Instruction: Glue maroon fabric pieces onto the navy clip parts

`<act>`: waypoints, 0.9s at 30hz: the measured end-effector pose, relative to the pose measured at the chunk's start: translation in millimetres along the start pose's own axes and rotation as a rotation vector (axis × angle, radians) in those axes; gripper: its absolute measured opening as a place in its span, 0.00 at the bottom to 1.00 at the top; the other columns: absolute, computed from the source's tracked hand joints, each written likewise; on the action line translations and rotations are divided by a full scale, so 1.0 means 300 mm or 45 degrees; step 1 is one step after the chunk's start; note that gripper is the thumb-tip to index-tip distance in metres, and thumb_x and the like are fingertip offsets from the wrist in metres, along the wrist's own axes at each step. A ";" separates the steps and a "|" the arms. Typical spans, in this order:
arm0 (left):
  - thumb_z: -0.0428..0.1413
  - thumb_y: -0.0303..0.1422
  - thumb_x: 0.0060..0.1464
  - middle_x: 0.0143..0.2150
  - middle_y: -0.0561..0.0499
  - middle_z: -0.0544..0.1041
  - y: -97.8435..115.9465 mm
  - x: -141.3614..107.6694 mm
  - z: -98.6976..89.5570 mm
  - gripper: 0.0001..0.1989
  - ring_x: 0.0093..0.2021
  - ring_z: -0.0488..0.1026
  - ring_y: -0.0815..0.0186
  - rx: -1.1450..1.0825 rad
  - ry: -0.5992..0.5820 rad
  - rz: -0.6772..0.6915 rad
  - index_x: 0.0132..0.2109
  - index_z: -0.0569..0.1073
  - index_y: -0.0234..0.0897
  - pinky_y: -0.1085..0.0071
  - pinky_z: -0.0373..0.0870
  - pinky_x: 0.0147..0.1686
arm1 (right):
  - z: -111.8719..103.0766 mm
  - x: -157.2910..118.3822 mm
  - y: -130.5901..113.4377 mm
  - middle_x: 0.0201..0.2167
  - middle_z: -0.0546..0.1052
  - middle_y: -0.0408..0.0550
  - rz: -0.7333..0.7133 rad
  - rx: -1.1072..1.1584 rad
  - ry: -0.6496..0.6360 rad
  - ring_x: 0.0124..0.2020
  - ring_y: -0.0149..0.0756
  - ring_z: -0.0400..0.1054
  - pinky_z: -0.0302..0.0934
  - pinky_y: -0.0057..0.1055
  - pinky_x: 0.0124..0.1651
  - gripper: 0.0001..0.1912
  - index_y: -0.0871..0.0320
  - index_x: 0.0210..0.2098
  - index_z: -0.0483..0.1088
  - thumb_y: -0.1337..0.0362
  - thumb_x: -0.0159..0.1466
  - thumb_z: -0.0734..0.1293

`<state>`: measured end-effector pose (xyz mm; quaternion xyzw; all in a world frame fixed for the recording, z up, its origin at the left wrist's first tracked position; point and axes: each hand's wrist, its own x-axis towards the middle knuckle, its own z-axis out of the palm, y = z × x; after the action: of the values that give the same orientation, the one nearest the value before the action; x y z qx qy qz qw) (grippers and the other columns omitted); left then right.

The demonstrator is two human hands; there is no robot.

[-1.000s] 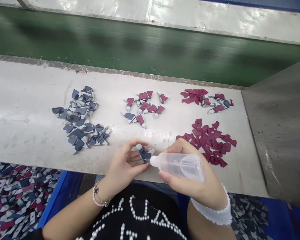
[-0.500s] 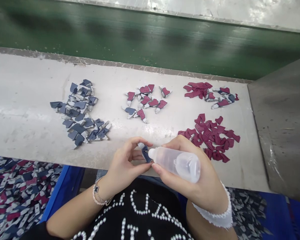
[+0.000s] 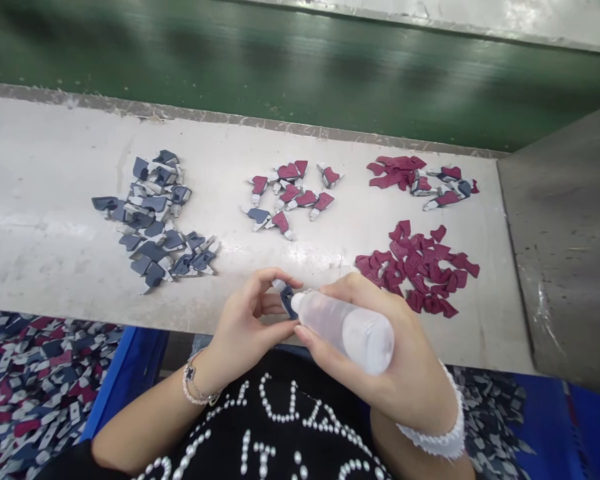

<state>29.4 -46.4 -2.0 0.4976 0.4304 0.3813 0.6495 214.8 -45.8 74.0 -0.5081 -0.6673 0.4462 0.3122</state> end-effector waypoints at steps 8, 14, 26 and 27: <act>0.66 0.26 0.52 0.49 0.52 0.77 -0.008 0.000 -0.002 0.24 0.35 0.78 0.72 0.056 0.004 0.047 0.52 0.68 0.47 0.78 0.79 0.36 | -0.004 -0.003 -0.003 0.25 0.71 0.38 -0.010 -0.055 0.052 0.23 0.26 0.66 0.59 0.25 0.25 0.07 0.60 0.36 0.69 0.63 0.64 0.70; 0.67 0.25 0.50 0.50 0.51 0.77 -0.005 0.004 -0.001 0.25 0.36 0.79 0.71 0.046 0.002 0.058 0.52 0.68 0.47 0.76 0.80 0.37 | -0.007 -0.009 -0.006 0.26 0.72 0.39 -0.049 -0.086 0.038 0.24 0.26 0.67 0.60 0.24 0.27 0.07 0.60 0.37 0.69 0.64 0.63 0.71; 0.67 0.24 0.50 0.50 0.51 0.77 0.000 0.005 0.003 0.25 0.35 0.79 0.71 0.025 -0.006 0.054 0.52 0.69 0.47 0.76 0.80 0.35 | -0.007 -0.004 -0.014 0.26 0.73 0.40 -0.047 -0.104 0.050 0.24 0.26 0.67 0.60 0.25 0.25 0.08 0.60 0.37 0.69 0.64 0.63 0.71; 0.67 0.25 0.50 0.50 0.51 0.77 0.000 0.005 0.003 0.25 0.36 0.79 0.70 0.030 0.000 0.057 0.52 0.69 0.47 0.76 0.80 0.36 | -0.009 -0.005 -0.014 0.26 0.73 0.40 -0.041 -0.111 0.065 0.24 0.26 0.67 0.60 0.25 0.25 0.08 0.60 0.38 0.69 0.64 0.63 0.71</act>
<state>30.7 -45.2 -2.2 0.5147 0.4235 0.3907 0.6348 215.9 -46.7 78.9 -0.5215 -0.6860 0.3985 0.3139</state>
